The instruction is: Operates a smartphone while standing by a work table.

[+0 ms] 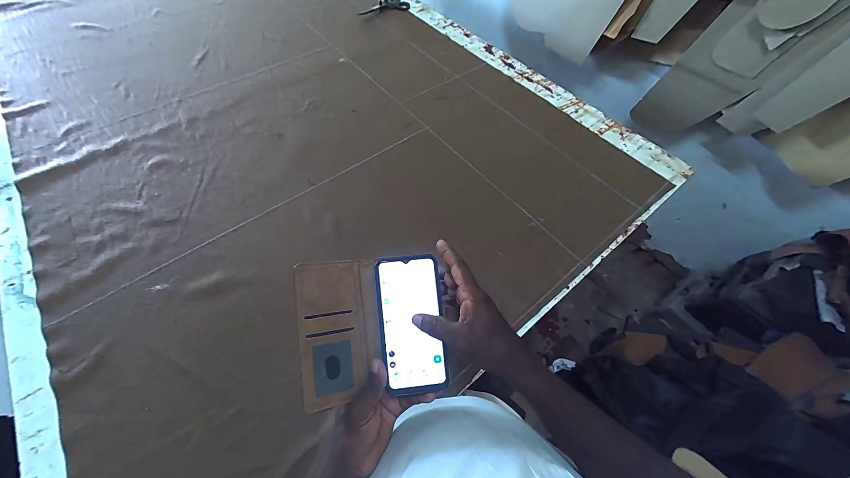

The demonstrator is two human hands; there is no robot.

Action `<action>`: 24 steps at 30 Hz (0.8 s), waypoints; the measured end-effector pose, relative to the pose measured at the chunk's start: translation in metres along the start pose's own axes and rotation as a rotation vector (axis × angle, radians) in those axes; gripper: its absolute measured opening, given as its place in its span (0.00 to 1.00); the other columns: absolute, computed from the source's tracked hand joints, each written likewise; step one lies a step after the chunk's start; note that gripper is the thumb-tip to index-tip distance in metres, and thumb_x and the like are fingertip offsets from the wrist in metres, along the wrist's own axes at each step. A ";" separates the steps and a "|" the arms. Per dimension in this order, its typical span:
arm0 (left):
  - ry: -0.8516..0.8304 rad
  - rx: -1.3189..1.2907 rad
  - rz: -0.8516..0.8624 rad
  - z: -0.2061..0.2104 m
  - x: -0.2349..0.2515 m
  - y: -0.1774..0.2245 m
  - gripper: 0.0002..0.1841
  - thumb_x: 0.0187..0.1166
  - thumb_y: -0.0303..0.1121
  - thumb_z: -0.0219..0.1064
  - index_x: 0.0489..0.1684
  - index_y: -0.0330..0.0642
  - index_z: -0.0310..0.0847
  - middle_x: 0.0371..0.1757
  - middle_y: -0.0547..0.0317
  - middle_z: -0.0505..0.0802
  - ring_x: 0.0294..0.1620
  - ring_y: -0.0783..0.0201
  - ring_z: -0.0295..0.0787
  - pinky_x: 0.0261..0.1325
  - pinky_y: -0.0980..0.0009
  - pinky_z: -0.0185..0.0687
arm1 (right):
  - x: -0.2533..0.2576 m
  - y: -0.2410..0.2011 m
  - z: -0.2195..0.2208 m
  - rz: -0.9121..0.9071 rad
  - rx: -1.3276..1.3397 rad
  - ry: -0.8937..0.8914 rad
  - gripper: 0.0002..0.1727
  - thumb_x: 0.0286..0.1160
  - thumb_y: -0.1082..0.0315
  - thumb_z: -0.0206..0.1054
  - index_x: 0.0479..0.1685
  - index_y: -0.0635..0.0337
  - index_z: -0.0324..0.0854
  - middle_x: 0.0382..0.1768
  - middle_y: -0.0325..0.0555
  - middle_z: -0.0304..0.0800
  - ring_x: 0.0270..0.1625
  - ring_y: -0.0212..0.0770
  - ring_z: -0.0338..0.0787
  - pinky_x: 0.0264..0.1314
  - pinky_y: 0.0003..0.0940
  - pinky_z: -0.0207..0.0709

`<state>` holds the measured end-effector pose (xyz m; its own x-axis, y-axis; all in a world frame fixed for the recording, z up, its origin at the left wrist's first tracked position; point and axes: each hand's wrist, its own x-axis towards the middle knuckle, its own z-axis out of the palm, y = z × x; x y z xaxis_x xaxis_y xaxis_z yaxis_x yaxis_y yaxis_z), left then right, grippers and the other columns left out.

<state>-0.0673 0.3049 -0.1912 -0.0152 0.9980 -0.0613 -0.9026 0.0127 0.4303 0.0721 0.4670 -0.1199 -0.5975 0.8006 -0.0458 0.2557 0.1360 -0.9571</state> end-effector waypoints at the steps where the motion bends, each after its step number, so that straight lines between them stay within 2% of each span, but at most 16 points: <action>1: 0.005 0.008 -0.003 0.000 0.000 0.000 0.27 0.89 0.46 0.59 0.78 0.34 0.70 0.69 0.34 0.86 0.64 0.42 0.90 0.70 0.47 0.84 | 0.002 -0.001 -0.001 -0.004 0.012 0.012 0.60 0.64 0.63 0.81 0.97 0.36 0.41 0.72 0.40 0.81 0.59 0.37 0.91 0.56 0.37 0.90; 5: 0.016 0.008 -0.010 0.001 0.000 -0.001 0.28 0.89 0.46 0.58 0.79 0.34 0.68 0.69 0.34 0.86 0.64 0.42 0.89 0.70 0.47 0.84 | 0.009 -0.008 -0.005 -0.006 0.060 0.026 0.59 0.65 0.68 0.80 0.96 0.36 0.41 0.70 0.36 0.85 0.53 0.37 0.93 0.49 0.36 0.92; 9: 0.013 0.000 0.001 0.000 0.000 0.000 0.27 0.89 0.46 0.59 0.78 0.34 0.69 0.69 0.34 0.86 0.64 0.42 0.90 0.70 0.47 0.84 | 0.012 -0.008 -0.001 -0.011 0.143 0.022 0.57 0.68 0.70 0.78 0.96 0.44 0.42 0.68 0.40 0.86 0.56 0.38 0.93 0.56 0.37 0.92; 11: 0.004 0.001 0.008 0.000 -0.001 0.000 0.28 0.89 0.46 0.58 0.78 0.34 0.69 0.69 0.34 0.86 0.65 0.42 0.89 0.70 0.47 0.84 | 0.009 -0.004 -0.001 -0.018 0.143 0.003 0.57 0.67 0.67 0.80 0.96 0.43 0.42 0.69 0.41 0.85 0.57 0.39 0.93 0.58 0.37 0.91; 13: 0.009 -0.002 0.009 0.001 -0.001 0.000 0.28 0.89 0.46 0.58 0.78 0.33 0.68 0.69 0.33 0.86 0.64 0.42 0.89 0.70 0.47 0.84 | 0.003 0.001 -0.002 -0.009 0.076 -0.032 0.60 0.64 0.60 0.81 0.97 0.37 0.39 0.72 0.39 0.82 0.61 0.37 0.90 0.59 0.38 0.90; 15: 0.020 0.006 0.006 0.001 -0.001 0.000 0.28 0.88 0.46 0.59 0.78 0.34 0.69 0.69 0.34 0.86 0.63 0.42 0.90 0.70 0.48 0.84 | 0.000 0.005 -0.004 0.001 0.019 -0.054 0.62 0.63 0.58 0.82 0.97 0.33 0.39 0.77 0.37 0.78 0.65 0.36 0.89 0.62 0.39 0.89; 19: 0.023 0.011 -0.005 0.001 0.001 -0.002 0.28 0.88 0.46 0.60 0.78 0.34 0.69 0.69 0.34 0.86 0.64 0.42 0.90 0.70 0.47 0.84 | 0.007 0.000 -0.008 -0.002 0.046 0.002 0.59 0.65 0.66 0.80 0.96 0.39 0.42 0.70 0.38 0.84 0.58 0.36 0.92 0.57 0.35 0.90; 22: 0.035 0.012 -0.012 0.001 0.001 -0.001 0.29 0.88 0.46 0.60 0.79 0.33 0.67 0.69 0.33 0.86 0.64 0.41 0.90 0.70 0.47 0.84 | 0.015 -0.002 -0.008 -0.012 0.119 0.030 0.57 0.66 0.71 0.79 0.96 0.46 0.43 0.71 0.40 0.84 0.59 0.37 0.92 0.60 0.35 0.89; 24: 0.025 0.022 -0.012 0.001 0.000 0.000 0.28 0.88 0.46 0.59 0.78 0.34 0.68 0.69 0.34 0.86 0.64 0.42 0.90 0.70 0.48 0.84 | 0.014 -0.002 -0.005 -0.027 0.136 0.028 0.57 0.67 0.71 0.78 0.96 0.46 0.43 0.72 0.40 0.84 0.60 0.37 0.92 0.60 0.36 0.89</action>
<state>-0.0668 0.3054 -0.1907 -0.0149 0.9959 -0.0889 -0.8930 0.0267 0.4493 0.0669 0.4805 -0.1172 -0.5808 0.8139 -0.0131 0.1334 0.0792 -0.9879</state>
